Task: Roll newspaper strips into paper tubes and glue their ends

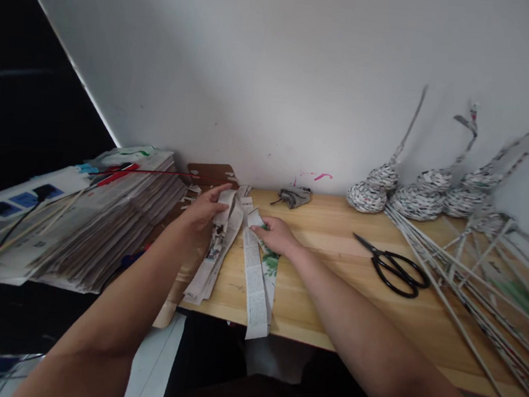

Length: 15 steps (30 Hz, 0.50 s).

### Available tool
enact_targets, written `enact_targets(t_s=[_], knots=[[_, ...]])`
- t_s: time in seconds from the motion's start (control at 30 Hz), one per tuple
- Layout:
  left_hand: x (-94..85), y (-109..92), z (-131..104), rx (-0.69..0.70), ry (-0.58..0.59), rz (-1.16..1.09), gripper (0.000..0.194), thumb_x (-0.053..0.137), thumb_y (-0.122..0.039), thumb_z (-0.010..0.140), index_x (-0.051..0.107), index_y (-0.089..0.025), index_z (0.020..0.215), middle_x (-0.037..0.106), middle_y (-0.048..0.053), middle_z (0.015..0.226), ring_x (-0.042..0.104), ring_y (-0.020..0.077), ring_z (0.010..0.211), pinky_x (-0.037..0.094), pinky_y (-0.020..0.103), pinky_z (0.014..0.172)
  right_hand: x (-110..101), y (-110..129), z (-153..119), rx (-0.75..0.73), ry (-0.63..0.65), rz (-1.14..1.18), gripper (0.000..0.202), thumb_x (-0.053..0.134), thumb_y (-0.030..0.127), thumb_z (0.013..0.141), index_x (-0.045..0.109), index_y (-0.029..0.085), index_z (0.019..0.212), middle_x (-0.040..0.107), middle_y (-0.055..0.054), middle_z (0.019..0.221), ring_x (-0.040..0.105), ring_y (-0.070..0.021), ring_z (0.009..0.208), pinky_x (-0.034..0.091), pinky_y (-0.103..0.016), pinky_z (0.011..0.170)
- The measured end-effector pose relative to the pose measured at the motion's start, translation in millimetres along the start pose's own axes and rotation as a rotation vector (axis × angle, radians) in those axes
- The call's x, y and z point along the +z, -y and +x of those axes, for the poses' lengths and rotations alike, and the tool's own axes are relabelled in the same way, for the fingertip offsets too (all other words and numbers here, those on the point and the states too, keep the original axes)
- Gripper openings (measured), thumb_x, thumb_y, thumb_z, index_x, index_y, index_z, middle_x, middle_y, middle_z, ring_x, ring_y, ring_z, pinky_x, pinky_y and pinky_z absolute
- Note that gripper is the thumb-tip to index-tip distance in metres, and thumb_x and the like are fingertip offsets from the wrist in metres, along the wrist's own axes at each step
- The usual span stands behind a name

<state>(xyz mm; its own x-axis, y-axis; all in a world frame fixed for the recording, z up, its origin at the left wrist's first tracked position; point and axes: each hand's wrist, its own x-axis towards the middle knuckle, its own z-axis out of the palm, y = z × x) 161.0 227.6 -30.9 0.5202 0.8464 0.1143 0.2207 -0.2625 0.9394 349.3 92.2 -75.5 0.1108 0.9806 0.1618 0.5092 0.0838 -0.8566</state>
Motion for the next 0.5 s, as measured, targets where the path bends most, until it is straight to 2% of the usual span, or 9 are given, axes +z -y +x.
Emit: enact_targets(t_s=[0.1,0.23,0.37,0.43,0.5], knots=[[-5.7,-12.8,-4.3,-0.042,0.027,-0.191,0.076,0.072,-0.015,0.061,0.057,-0.022,0.135,0.069,0.007,0.117,0.067,0.0188,0.091,0.054,0.029,0.079,-1.0,2.9,-1.7,0.007,0.004,-0.001,0.024,0.060,0.037,0.085,0.072,0.016,0.084,0.070,-0.003,0.079,0.058,-0.0161,0.072,0.040,-0.024,0.065],[-8.4,-15.0,-9.4,-0.113,0.069,-0.230,0.077,0.077,-0.014,0.058,0.060,-0.022,0.133,0.071,0.006,0.113,0.067,0.0155,0.082,0.053,0.025,0.074,-1.8,5.4,-3.1,0.014,0.004,-0.012,0.023,0.061,0.036,0.085,0.072,0.016,0.083,0.069,-0.003,0.077,0.057,-0.0154,0.070,0.038,-0.024,0.063],[-2.7,-10.5,-8.8,-0.245,0.108,-0.202,0.070,0.084,-0.021,0.055,0.067,-0.015,0.122,0.074,0.009,0.099,0.067,0.0165,0.072,0.053,0.028,0.068,-2.3,6.5,-3.5,0.019,0.001,-0.034,0.023,0.061,0.037,0.085,0.071,0.016,0.079,0.066,-0.001,0.072,0.055,-0.0146,0.067,0.036,-0.024,0.061],[2.6,-8.9,-3.1,-0.256,0.085,-0.166,0.065,0.085,-0.028,0.057,0.069,-0.013,0.118,0.074,0.011,0.094,0.067,0.0187,0.072,0.053,0.030,0.068,-2.5,7.0,-3.6,0.022,0.004,-0.045,0.024,0.061,0.037,0.085,0.071,0.016,0.078,0.065,-0.001,0.069,0.053,-0.0142,0.065,0.035,-0.023,0.060],[8.4,-6.5,6.7,-0.226,0.003,-0.140,0.062,0.083,-0.033,0.061,0.068,-0.014,0.118,0.073,0.012,0.099,0.068,0.0207,0.076,0.054,0.032,0.070,-2.6,7.4,-3.7,0.019,0.009,-0.050,0.024,0.061,0.037,0.085,0.071,0.016,0.078,0.064,-0.001,0.070,0.052,-0.0139,0.066,0.034,-0.023,0.060]])
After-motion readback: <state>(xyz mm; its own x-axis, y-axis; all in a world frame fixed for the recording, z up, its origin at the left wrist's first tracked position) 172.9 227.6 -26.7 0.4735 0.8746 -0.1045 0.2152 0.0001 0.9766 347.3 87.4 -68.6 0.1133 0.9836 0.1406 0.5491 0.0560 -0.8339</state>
